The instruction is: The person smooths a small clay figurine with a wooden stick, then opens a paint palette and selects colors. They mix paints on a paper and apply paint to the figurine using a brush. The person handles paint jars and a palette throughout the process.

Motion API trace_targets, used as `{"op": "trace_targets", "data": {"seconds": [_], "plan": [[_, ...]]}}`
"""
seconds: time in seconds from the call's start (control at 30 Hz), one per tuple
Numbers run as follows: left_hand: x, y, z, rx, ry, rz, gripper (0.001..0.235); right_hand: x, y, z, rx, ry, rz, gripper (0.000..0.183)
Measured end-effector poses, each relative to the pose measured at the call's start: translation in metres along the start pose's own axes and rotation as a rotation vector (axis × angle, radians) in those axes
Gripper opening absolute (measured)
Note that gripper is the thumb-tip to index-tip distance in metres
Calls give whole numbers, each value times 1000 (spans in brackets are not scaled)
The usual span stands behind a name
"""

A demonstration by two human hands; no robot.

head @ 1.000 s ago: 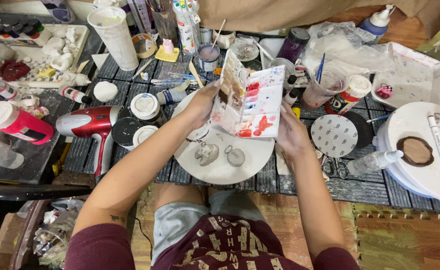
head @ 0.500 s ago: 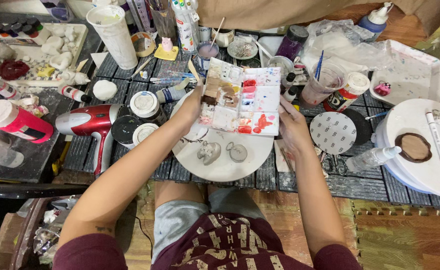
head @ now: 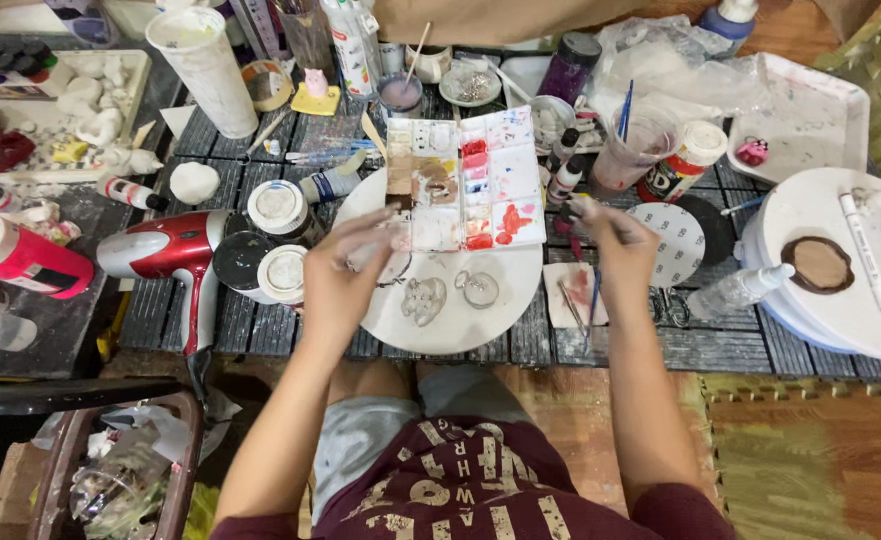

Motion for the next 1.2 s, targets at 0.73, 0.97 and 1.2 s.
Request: {"op": "trace_targets", "data": {"seconds": [0.73,0.97,1.2], "plan": [[56,-50,-5,-138,-211,-61,26,-92,-7,-74,1229,-73,464,99],[56,-46,-7,-112,-220,-54,30,-80,-8,-39,1335,69,305,79],[60,-51,-11,-66,-50,-103,31,12,7,79,1082,333,-154,64]]}}
Point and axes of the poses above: each hand's wrist, its own x-axis away from the middle knuckle, its own y-axis out of the back of the hand, z = x × y, the point moved 9 cm from there along -x, towards the middle knuckle, and after that the axes turned 5 degrees about -y, right-handed, at the moved point
